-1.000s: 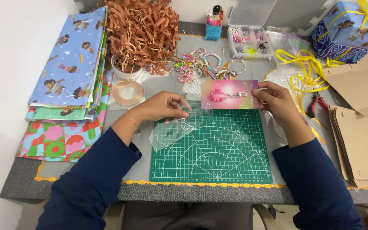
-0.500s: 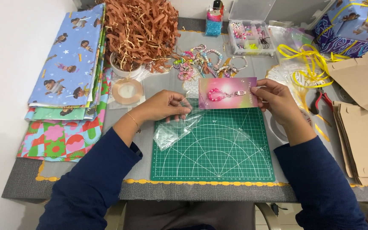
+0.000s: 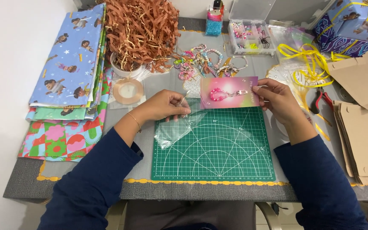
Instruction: Tying a decorative ribbon on a gift box and then placing jewelry items into protective bags and onto display cards.
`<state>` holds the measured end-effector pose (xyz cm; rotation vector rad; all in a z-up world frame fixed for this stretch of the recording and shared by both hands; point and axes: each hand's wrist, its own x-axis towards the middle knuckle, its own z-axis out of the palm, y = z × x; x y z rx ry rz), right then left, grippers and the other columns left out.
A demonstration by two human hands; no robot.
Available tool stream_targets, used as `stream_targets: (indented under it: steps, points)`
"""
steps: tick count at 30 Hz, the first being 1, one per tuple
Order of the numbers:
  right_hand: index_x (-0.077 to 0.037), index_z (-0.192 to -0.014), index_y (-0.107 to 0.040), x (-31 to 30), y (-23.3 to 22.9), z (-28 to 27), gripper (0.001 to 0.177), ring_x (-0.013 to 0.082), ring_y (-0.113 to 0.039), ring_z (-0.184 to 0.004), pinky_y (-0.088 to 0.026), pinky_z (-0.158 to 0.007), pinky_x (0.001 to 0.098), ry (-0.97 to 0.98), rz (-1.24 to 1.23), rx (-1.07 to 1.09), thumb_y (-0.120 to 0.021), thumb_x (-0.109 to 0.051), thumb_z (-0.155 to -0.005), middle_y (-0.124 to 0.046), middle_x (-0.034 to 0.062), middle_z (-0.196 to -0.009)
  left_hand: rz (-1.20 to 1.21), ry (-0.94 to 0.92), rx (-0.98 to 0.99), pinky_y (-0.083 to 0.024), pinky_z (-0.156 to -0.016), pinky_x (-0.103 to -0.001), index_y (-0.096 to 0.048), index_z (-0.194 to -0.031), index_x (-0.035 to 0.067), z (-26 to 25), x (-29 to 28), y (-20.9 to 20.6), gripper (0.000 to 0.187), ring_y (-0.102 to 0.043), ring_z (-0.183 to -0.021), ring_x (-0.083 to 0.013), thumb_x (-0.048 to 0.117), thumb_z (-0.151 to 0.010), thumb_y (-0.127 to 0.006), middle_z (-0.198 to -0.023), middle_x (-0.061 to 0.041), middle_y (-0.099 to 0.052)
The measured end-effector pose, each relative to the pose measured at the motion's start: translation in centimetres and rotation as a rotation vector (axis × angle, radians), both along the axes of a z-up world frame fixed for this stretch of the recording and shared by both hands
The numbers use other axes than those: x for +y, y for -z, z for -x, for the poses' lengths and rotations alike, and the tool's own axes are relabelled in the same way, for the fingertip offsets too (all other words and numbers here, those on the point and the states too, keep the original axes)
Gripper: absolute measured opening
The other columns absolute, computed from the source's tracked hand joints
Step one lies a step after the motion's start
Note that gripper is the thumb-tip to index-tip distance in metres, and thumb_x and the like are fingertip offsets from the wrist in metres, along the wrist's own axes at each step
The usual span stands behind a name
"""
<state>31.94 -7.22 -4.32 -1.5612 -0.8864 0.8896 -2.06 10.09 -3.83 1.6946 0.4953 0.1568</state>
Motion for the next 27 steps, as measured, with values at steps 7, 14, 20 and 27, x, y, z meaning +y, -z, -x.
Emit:
stream_targets:
  steps: [7, 14, 20, 27]
  points:
    - [-0.008, -0.11, -0.072, 0.1, 0.0, 0.8, 0.011, 0.0107, -0.06, -0.056, -0.053, -0.049, 0.0223, -0.044, 0.01, -0.046, -0.066, -0.009, -0.1, -0.06, 0.0036, -0.069, -0.011, -0.011, 0.006, -0.054, -0.04, -0.018, -0.072, -0.105, -0.001, 0.0, -0.3, -0.4, 0.024, -0.07, -0.06, -0.0126, 0.014, -0.088, -0.077, -0.087, -0.015, -0.077]
    - [-0.007, -0.111, -0.072, 0.2, 0.3, 0.3, 0.012, 0.0121, -0.059, -0.056, -0.054, -0.05, 0.0236, -0.026, 0.005, -0.037, -0.066, -0.009, -0.101, -0.06, 0.0055, -0.07, -0.015, -0.06, -0.036, -0.051, -0.039, -0.017, -0.073, -0.103, 0.001, -0.2, -0.4, 0.0, 0.022, -0.068, -0.06, -0.0104, 0.012, -0.086, -0.079, -0.087, -0.011, -0.077]
    - [-0.01, -0.115, -0.072, 0.0, 0.4, -1.2, 0.013, 0.0089, -0.06, -0.056, -0.056, -0.051, 0.0215, 0.088, -0.073, -0.009, -0.067, -0.014, -0.103, -0.06, 0.002, -0.071, -0.688, -0.455, -0.347, -0.054, -0.051, -0.027, -0.075, -0.102, 0.008, 1.3, 0.5, -2.8, 0.012, -0.07, -0.065, -0.0212, 0.017, -0.094, -0.078, -0.084, -0.011, -0.073]
    - [-0.008, -0.108, -0.071, 0.0, -0.4, 0.6, 0.009, 0.0072, -0.058, -0.052, -0.055, -0.05, 0.0201, 0.104, -0.078, 0.073, -0.068, -0.012, -0.1, -0.057, 0.0013, -0.067, -1.869, -0.563, -0.335, -0.047, -0.058, -0.02, -0.074, -0.101, 0.023, 0.8, 0.6, -0.7, 0.009, -0.059, -0.071, -0.0085, 0.015, -0.096, -0.072, -0.086, 0.008, -0.066]
